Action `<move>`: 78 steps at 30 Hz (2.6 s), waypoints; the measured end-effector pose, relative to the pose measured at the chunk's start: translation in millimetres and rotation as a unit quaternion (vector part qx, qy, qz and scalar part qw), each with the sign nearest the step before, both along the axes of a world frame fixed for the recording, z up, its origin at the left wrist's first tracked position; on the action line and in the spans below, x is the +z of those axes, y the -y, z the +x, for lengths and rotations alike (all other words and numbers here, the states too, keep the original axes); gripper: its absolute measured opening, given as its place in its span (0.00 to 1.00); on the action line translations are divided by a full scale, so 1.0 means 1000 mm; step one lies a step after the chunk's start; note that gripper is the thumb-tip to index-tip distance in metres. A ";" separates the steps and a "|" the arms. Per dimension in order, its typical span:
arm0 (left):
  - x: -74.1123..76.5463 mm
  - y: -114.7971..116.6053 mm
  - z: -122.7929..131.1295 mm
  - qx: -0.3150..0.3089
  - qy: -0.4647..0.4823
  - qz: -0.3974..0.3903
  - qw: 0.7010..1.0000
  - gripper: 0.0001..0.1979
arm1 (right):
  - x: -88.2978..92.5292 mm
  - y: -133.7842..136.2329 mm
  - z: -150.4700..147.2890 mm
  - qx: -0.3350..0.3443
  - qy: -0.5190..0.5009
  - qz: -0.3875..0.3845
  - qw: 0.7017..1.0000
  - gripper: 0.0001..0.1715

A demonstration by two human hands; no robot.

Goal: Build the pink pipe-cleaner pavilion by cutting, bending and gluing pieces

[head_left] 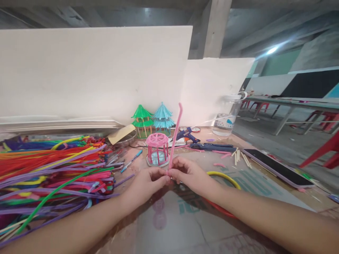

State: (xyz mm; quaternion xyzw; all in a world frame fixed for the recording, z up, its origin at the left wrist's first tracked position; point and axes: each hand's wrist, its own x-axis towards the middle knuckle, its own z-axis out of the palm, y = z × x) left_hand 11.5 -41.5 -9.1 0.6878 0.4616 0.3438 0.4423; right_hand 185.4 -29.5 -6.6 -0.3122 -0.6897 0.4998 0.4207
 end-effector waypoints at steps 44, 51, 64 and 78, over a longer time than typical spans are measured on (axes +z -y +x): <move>-0.005 -0.013 -0.007 -0.048 -0.017 -0.015 0.999 0.18 | -0.001 -0.006 0.006 -0.006 0.004 -0.019 1.000 0.14; 0.000 -0.010 -0.003 -0.035 -0.039 -0.008 0.999 0.17 | 0.001 -0.004 0.006 -0.010 0.014 -0.011 1.000 0.11; 0.004 -0.005 -0.001 -0.030 -0.015 -0.052 0.998 0.15 | -0.002 -0.007 0.007 -0.006 0.012 -0.006 1.000 0.14; 0.003 -0.006 0.000 -0.038 0.014 -0.068 0.997 0.20 | -0.004 -0.010 0.008 -0.010 -0.001 -0.022 1.000 0.13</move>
